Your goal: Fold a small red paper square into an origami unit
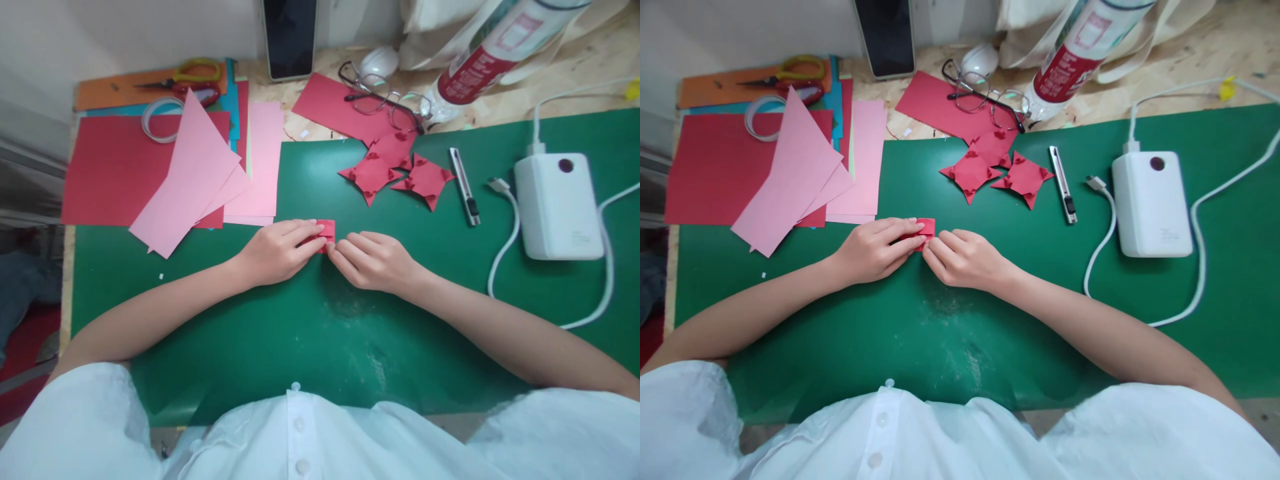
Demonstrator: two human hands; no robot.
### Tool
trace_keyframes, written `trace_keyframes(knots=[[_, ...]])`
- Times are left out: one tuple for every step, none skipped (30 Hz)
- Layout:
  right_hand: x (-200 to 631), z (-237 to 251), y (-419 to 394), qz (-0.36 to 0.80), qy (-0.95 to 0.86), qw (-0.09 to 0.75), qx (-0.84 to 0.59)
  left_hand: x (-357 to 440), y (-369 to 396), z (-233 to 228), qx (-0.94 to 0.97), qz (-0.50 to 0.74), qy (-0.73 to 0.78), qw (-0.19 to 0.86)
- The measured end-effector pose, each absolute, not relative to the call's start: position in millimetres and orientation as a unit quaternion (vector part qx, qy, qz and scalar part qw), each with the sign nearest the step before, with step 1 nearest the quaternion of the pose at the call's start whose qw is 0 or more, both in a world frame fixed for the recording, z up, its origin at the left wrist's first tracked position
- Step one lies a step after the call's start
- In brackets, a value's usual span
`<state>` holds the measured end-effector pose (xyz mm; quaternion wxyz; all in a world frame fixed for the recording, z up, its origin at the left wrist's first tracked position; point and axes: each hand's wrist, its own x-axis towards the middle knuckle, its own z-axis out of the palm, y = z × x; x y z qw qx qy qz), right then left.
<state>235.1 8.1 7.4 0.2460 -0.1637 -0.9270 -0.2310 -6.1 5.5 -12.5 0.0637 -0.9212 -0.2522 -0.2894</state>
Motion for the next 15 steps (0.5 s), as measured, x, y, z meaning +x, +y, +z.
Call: trace_keyframes(knots=[[235.0, 7.6, 8.0, -0.234, -0.926, 0.245, -0.164, -5.2, 5.0, -12.3, -0.921, -0.288, -0.254, 0.071], [235.0, 7.6, 7.8, -0.236, -0.926, 0.245, -0.165, -4.5, 4.2, -12.3, -0.921, -0.284, -0.256, 0.079], [235.0, 7.5, 7.8, -0.237, -0.926, 0.245, -0.164, -4.0, 3.3, -12.4, -0.921, -0.281, -0.256, 0.084], [235.1, 7.1, 7.9, -0.237, -0.925, 0.246, -0.164, -3.7, 2.2, -12.8, -0.922, -0.277, -0.255, 0.089], [235.4, 6.3, 8.3, -0.235, -0.926, 0.247, -0.164, -3.8, 1.2, -13.3, -0.924, -0.274, -0.253, 0.091], [235.9, 5.0, 9.1, -0.232, -0.926, 0.248, -0.164, -4.0, 0.3, -14.0, -0.925, -0.269, -0.251, 0.092], [236.8, 3.1, 10.3, -0.227, -0.927, 0.249, -0.165, -4.4, -0.3, -14.7, -0.927, -0.263, -0.252, 0.09], [237.9, 0.8, 11.9, -0.217, -0.929, 0.247, -0.168, -4.8, -0.7, -15.4, -0.928, -0.257, -0.254, 0.087], [239.2, -1.7, 14.0, -0.204, -0.931, 0.249, -0.171, -5.1, -0.8, -15.9, -0.93, -0.251, -0.257, 0.084], [240.6, -4.4, 16.2, -0.181, -0.934, 0.252, -0.178, -5.2, -0.6, -16.0, -0.93, -0.248, -0.259, 0.081], [242.1, -6.9, 18.5, -0.147, -0.937, 0.254, -0.188, -4.9, -0.1, -15.7, -0.93, -0.248, -0.259, 0.079], [243.4, -9.1, 20.6, -0.099, -0.939, 0.262, -0.202, -4.4, 0.5, -15.1, -0.93, -0.25, -0.258, 0.081], [244.6, -10.8, 22.5, -0.061, -0.938, 0.27, -0.209, -3.8, 1.2, -14.1, -0.929, -0.255, -0.255, 0.085], [245.5, -11.9, 23.9, -0.033, -0.936, 0.277, -0.213, -3.0, 1.9, -13.0, -0.928, -0.26, -0.251, 0.089], [246.0, -12.5, 24.8, -0.017, -0.934, 0.285, -0.213, -2.4, 2.6, -11.9, -0.928, -0.264, -0.248, 0.092]])
